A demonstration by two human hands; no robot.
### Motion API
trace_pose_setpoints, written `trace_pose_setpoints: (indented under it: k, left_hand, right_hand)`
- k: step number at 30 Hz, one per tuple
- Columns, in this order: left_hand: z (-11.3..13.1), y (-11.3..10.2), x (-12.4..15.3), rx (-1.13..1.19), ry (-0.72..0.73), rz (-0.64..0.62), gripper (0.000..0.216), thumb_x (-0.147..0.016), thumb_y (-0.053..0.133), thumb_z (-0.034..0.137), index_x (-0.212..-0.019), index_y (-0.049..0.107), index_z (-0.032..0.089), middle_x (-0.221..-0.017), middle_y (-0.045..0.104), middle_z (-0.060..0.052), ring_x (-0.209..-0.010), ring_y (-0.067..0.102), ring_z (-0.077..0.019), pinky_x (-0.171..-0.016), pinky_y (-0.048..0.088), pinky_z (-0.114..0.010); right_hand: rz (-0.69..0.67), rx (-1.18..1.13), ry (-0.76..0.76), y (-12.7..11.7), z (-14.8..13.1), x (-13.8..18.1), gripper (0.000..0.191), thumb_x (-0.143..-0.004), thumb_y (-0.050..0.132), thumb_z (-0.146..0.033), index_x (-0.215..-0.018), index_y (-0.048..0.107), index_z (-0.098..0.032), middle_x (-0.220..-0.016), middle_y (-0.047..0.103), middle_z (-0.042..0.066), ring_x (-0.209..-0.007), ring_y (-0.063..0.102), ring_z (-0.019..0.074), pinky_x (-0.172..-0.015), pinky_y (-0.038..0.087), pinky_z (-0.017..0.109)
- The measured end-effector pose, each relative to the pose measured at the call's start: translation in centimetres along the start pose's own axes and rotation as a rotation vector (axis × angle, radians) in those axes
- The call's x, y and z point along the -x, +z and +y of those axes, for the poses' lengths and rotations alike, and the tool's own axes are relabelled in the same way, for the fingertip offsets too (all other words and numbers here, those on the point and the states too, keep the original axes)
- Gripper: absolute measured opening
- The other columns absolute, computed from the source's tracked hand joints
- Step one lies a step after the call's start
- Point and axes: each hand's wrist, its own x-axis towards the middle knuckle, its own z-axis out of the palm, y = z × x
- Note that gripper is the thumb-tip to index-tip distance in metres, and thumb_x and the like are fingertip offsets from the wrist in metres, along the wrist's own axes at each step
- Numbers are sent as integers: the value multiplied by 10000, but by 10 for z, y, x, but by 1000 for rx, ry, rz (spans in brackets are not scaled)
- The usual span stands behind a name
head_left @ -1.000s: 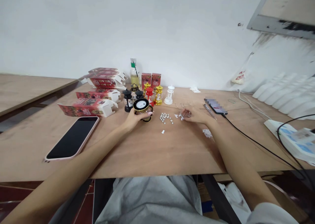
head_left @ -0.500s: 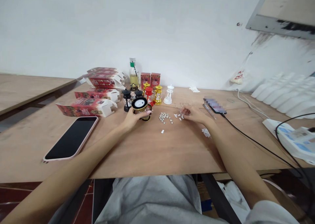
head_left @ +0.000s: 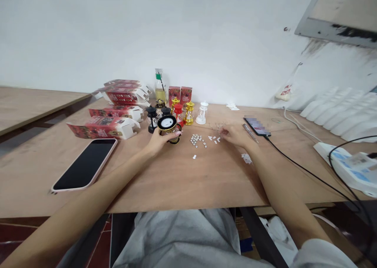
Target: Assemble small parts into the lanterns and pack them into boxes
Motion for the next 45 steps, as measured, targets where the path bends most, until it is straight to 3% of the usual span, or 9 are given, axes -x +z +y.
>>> trace_pose_setpoints:
  k: [5, 13, 29, 34, 37, 41, 45]
  left_hand:
    - [1, 0, -1, -1, 11, -15, 413, -519, 830, 350, -820, 642, 139, -856, 705, -59, -885, 662, -244, -939, 474, -425]
    - [-4, -1, -2, 11, 26, -46, 392, -537, 829, 341, -819, 654, 131, -865, 714, -67, -878, 666, -237, -931, 479, -417]
    - [-3, -1, -2, -42, 9, -16, 420, -528, 823, 353, -847, 662, 131, -924, 719, -87, -947, 652, -258, -955, 467, -428]
    - [1, 2, 2, -200, 36, -28, 508, -531, 800, 415, -919, 638, 130, -1012, 702, -107, -1032, 616, -283, -983, 440, -454]
    - [1, 3, 7, -373, 143, -46, 528, -564, 783, 422, -972, 609, 136, -1043, 684, -99, -1039, 606, -270, -972, 445, -424]
    - [0, 4, 13, -582, 336, -127, 447, -636, 735, 370, -1006, 578, 172, -1021, 671, -49, -979, 615, -228, -909, 467, -349]
    - [-2, 6, 15, -663, 383, -188, 409, -657, 702, 353, -1004, 558, 191, -1014, 664, -40, -945, 623, -223, -860, 471, -325]
  right_hand:
    - [13, 151, -30, -5, -3, 0, 183, -745, 518, -98, -781, 685, -165, -867, 650, 69, -797, 595, 172, -716, 425, 258]
    - [-75, 135, 52, -2, -11, -1, 166, -780, 611, -316, -816, 685, -172, -866, 682, 69, -809, 610, 198, -704, 423, 270]
    - [-56, 145, -3, 7, -3, -5, 134, -721, 541, -85, -754, 639, -169, -776, 678, 40, -730, 592, 153, -669, 419, 223]
    - [-41, 169, 11, 9, -4, -5, 129, -708, 545, -85, -745, 639, -165, -758, 676, 52, -728, 588, 166, -656, 412, 231]
    - [-40, 176, 11, 8, -8, -5, 130, -709, 545, -84, -749, 642, -160, -768, 680, 62, -744, 593, 175, -671, 417, 244]
    - [24, 37, -34, 8, -21, -4, 106, -724, 546, -109, -741, 636, -163, -775, 673, 51, -738, 600, 163, -700, 444, 264]
    - [149, -351, -102, 17, -40, -2, 49, -749, 576, -210, -730, 607, -176, -910, 679, 60, -796, 619, 155, -742, 488, 301]
